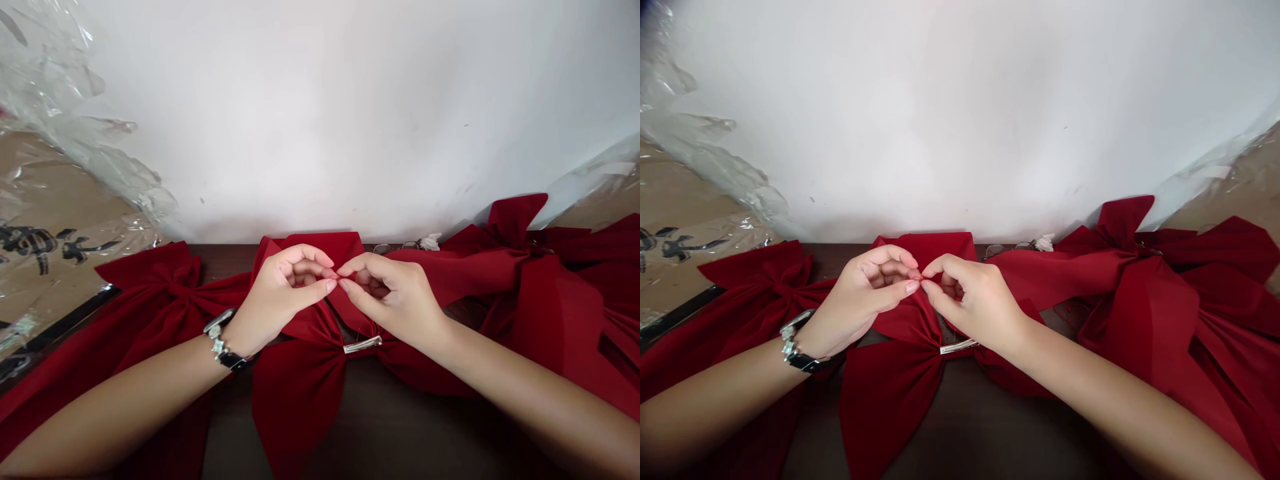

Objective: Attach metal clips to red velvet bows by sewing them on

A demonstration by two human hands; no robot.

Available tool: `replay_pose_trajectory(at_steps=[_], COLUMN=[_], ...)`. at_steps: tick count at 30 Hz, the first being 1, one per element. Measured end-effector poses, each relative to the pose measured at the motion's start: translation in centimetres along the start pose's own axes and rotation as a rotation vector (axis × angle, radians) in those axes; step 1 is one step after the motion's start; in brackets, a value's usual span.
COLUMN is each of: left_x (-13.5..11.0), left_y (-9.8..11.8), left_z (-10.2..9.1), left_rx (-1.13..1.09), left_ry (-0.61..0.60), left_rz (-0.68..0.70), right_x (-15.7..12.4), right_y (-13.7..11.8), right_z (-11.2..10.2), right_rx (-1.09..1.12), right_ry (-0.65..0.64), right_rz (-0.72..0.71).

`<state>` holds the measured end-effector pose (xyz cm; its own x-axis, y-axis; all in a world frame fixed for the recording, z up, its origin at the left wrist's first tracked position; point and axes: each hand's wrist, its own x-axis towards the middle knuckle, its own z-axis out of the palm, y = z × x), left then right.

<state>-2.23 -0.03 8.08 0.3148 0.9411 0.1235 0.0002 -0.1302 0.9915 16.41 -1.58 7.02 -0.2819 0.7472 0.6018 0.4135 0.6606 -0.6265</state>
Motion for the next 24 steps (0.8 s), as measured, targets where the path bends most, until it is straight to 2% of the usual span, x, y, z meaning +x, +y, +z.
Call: replay_pose_trajectory(at_steps=[8, 13, 19, 24], left_x=[0.1, 0.2, 0.5, 1.1], left_y=[0.1, -0.1, -0.1, -0.5], left_z=[0.0, 0.0, -0.4, -0.5], left_rx=[0.198, 0.178, 0.174, 0.206], left_ry=[-0.005, -0.011, -0.044, -0.095], left_rz=[0.138, 0.118, 0.176, 0.098], right_x=[0.1, 0.5, 0.7, 0.7], right_y=[-0.3, -0.1, 0.1, 0.2], right_z=[0.0, -0.1, -0.2, -0.3], right_rx=[0.029, 0.064, 0.102, 0.113], right_ry=[0.021, 0.038, 0.07, 0.063], right_rz=[0.135, 0.203, 0.236, 0.253])
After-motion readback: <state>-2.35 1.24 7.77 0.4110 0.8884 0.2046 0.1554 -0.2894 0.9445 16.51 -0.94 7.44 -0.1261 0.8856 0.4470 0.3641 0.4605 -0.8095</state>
